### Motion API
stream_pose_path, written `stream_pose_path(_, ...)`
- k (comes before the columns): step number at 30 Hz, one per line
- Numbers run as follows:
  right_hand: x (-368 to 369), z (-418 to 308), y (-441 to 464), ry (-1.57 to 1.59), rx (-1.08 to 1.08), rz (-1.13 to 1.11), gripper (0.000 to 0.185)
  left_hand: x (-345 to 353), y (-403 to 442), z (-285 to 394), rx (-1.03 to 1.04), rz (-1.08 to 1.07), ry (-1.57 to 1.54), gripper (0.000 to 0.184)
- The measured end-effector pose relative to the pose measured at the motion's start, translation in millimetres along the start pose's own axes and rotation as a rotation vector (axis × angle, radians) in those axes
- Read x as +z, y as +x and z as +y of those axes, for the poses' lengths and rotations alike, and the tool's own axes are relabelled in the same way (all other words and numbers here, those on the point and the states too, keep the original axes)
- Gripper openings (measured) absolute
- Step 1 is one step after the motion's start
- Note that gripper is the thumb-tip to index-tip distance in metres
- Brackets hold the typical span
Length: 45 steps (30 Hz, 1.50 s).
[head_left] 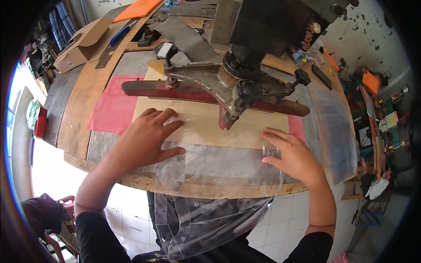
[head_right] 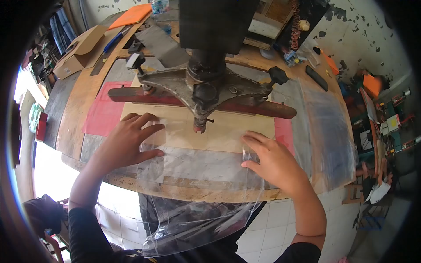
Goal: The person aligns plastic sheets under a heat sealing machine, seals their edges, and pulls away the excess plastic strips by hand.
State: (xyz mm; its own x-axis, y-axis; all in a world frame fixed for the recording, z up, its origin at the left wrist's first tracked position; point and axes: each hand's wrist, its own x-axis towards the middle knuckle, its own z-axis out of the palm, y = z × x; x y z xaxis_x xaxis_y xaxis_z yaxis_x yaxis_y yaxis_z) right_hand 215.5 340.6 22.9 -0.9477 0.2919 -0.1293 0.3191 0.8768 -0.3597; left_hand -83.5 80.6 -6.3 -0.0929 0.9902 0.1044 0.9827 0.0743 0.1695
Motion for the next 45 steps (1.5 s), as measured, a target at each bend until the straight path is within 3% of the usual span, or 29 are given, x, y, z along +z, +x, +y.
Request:
stream_pose_path(3, -1, -4, -2, -0.041, 0.004, -0.007, 0.073, 4, 0, 11, 0.021, -0.003, 0.122, 0.066)
stream_pose_path(7, -5, -15, 3, -0.052, 0.041, -0.019, 0.081, 25, 2, 15, 0.033, -0.112, 0.311, 0.05)
stream_pose_path(8, -6, -18, 4, -0.053, 0.068, -0.032, 0.082, 33, -1, 13, 0.132, 0.013, 0.386, 0.042)
stream_pose_path(12, 2, -17, -1, -0.107, 0.039, -0.006, 0.084, 39, -3, 14, 0.173, 0.133, 0.496, 0.034)
stream_pose_path(15, 10, -15, -4, -0.1, 0.031, 0.044, 0.083, 33, -2, 10, 0.141, 0.063, 0.407, 0.025)
stream_pose_path(20, 27, -16, 0, -0.151, 0.026, 0.186, 0.073, 32, -1, 10, 0.032, 0.19, 0.131, 0.021)
stream_pose_path(26, 39, -17, 3, -0.269, -0.052, 0.32, 0.056, 31, 2, 13, -0.042, 0.2, 0.066, 0.015)
stream_pose_path(30, 48, -5, 7, -0.304, -0.043, 0.337, 0.041, 29, 1, 14, -0.044, 0.166, 0.084, 0.017)
stream_pose_path(35, 71, 9, 1, -0.348, -0.106, 0.445, 0.042, 38, -11, 18, -0.063, 0.196, 0.108, 0.042)
stream_pose_path(45, 77, 12, -2, -0.281, -0.114, 0.607, 0.042, 44, -18, 20, -0.055, 0.205, 0.079, 0.048)
